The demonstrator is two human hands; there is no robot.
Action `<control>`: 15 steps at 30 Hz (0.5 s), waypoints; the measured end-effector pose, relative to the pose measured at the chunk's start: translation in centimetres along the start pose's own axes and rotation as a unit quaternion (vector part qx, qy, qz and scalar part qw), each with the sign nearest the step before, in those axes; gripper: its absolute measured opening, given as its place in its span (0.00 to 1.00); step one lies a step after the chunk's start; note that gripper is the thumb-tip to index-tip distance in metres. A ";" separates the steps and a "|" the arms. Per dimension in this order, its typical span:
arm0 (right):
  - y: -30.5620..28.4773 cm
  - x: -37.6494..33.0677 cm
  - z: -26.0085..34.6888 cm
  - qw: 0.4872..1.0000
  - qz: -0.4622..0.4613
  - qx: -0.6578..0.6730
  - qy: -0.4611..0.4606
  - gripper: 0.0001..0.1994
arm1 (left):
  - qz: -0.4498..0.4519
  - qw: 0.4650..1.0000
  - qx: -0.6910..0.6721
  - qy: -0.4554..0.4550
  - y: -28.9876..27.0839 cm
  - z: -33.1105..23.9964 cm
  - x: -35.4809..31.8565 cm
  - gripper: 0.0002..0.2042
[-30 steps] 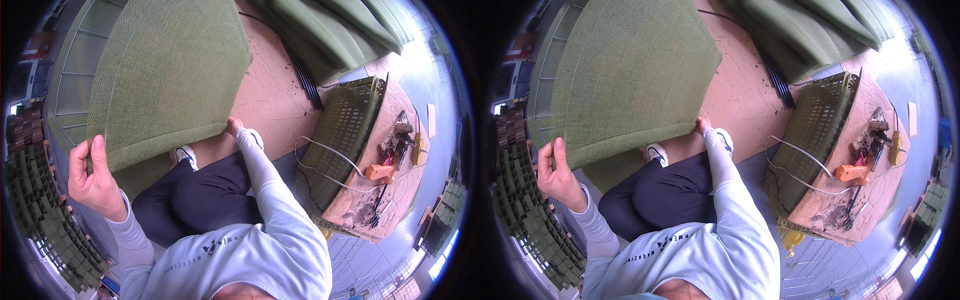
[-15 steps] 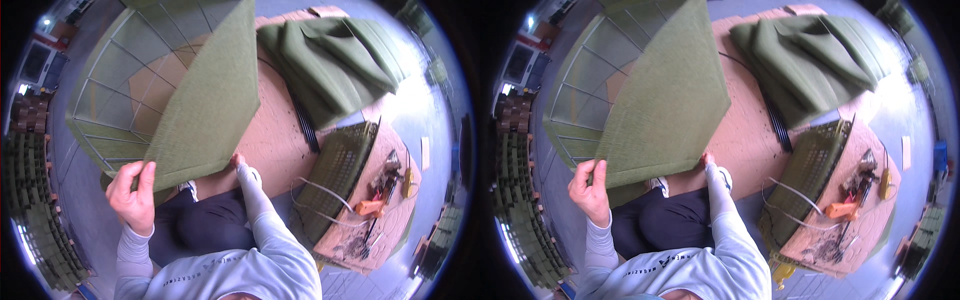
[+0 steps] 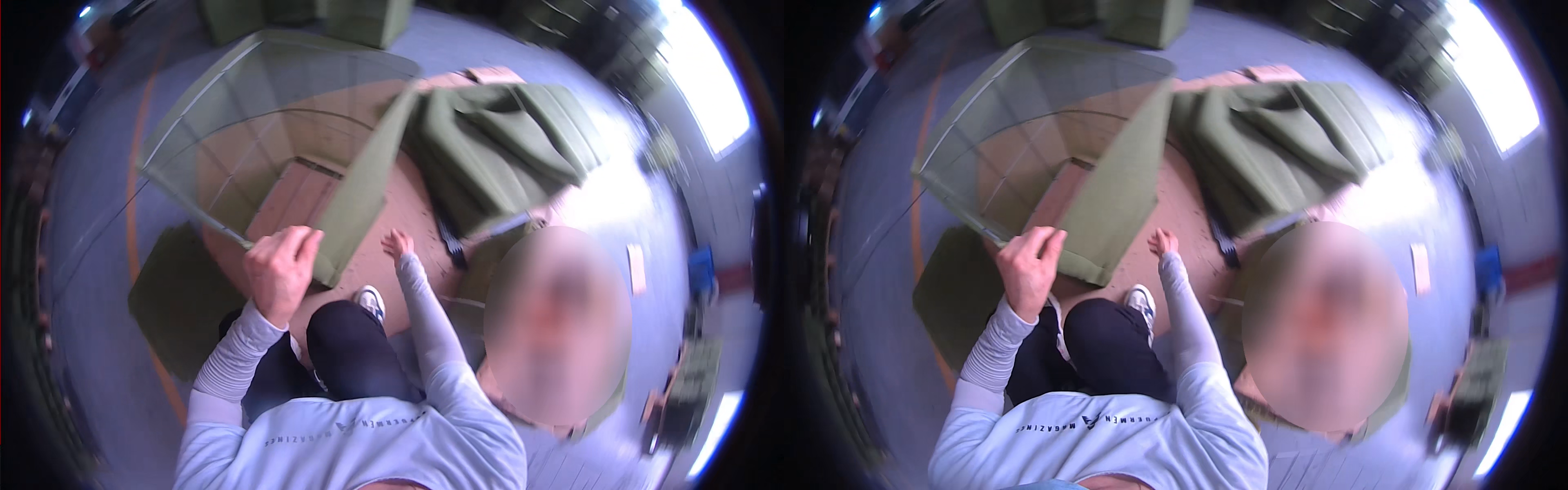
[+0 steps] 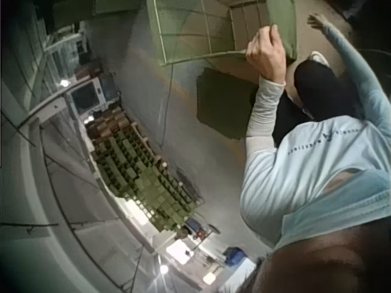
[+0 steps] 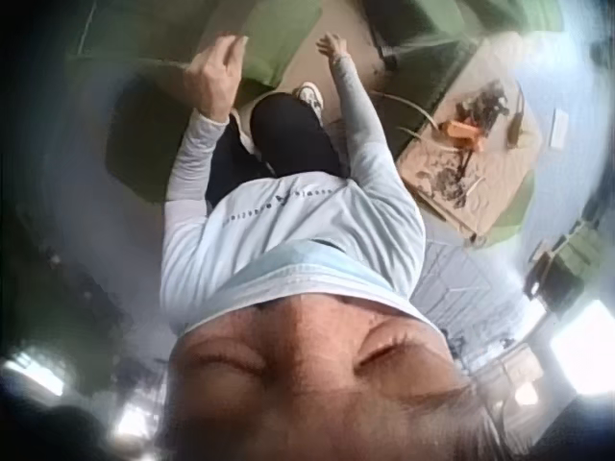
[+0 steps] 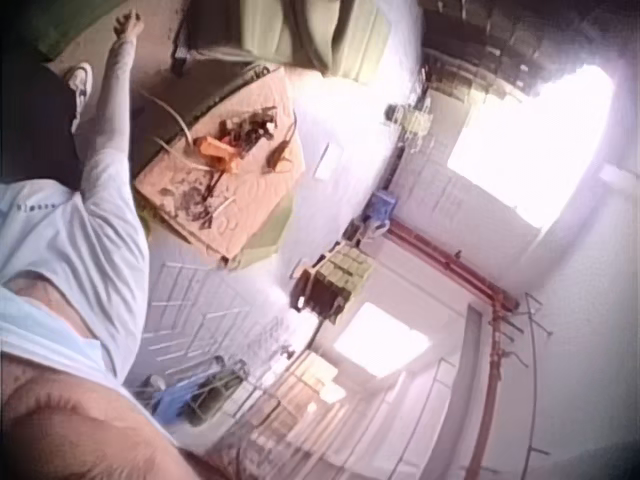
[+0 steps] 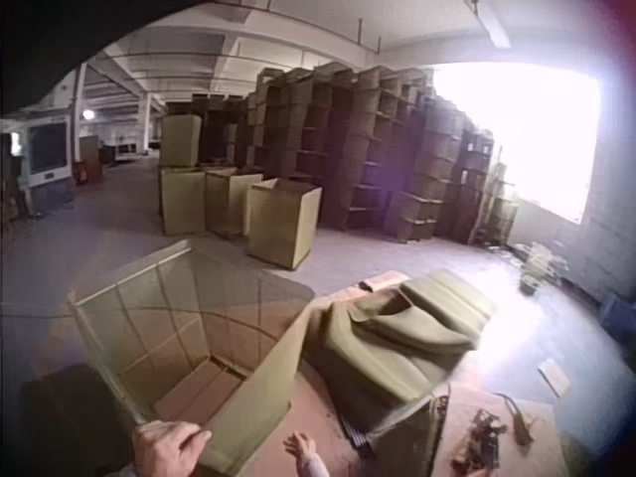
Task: The recorder is assembling a wire basket by lining the frame with fabric and securing it using a hot glue gun.
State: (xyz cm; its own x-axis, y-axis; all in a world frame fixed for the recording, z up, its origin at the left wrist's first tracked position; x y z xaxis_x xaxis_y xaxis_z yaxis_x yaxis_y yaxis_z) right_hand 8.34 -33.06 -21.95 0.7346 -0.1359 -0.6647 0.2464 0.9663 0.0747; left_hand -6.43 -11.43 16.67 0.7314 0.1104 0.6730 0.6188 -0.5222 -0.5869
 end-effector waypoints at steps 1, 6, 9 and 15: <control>-1.6 -2.0 3.5 0.999 0.035 0.016 -0.038 0.21 | -0.008 1.000 0.015 -0.001 0.1 -0.4 0.0 0.07; -9.7 -17.4 14.9 0.957 0.014 0.062 -0.282 0.15 | 0.000 0.991 0.118 0.061 -2.1 -0.1 0.3 0.17; -22.8 -22.3 12.7 0.892 -0.223 0.058 -0.389 0.11 | 0.005 0.993 0.091 0.073 -1.8 -0.8 0.6 0.10; -36.0 -22.6 6.7 0.859 -0.383 0.218 -0.261 0.08 | -0.073 0.990 0.064 0.098 -2.2 -0.5 0.5 0.06</control>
State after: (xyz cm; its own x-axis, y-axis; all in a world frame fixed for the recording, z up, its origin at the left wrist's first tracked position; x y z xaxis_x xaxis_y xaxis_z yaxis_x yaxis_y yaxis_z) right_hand -12.88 -66.27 -4.59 0.4060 -0.8849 -0.2283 0.9138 0.3906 0.1110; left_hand -7.55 -10.67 18.52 0.5693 0.0047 0.8221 0.7543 -0.4007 -0.5200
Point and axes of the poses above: each hand's wrist, its own x-axis towards the middle knuckle, its own y-axis out of the palm, z = x × y, the point moved 1 cm from there along x, towards the middle knuckle, and after that the axes turned 7 degrees about -z, right-handed, at the moved point
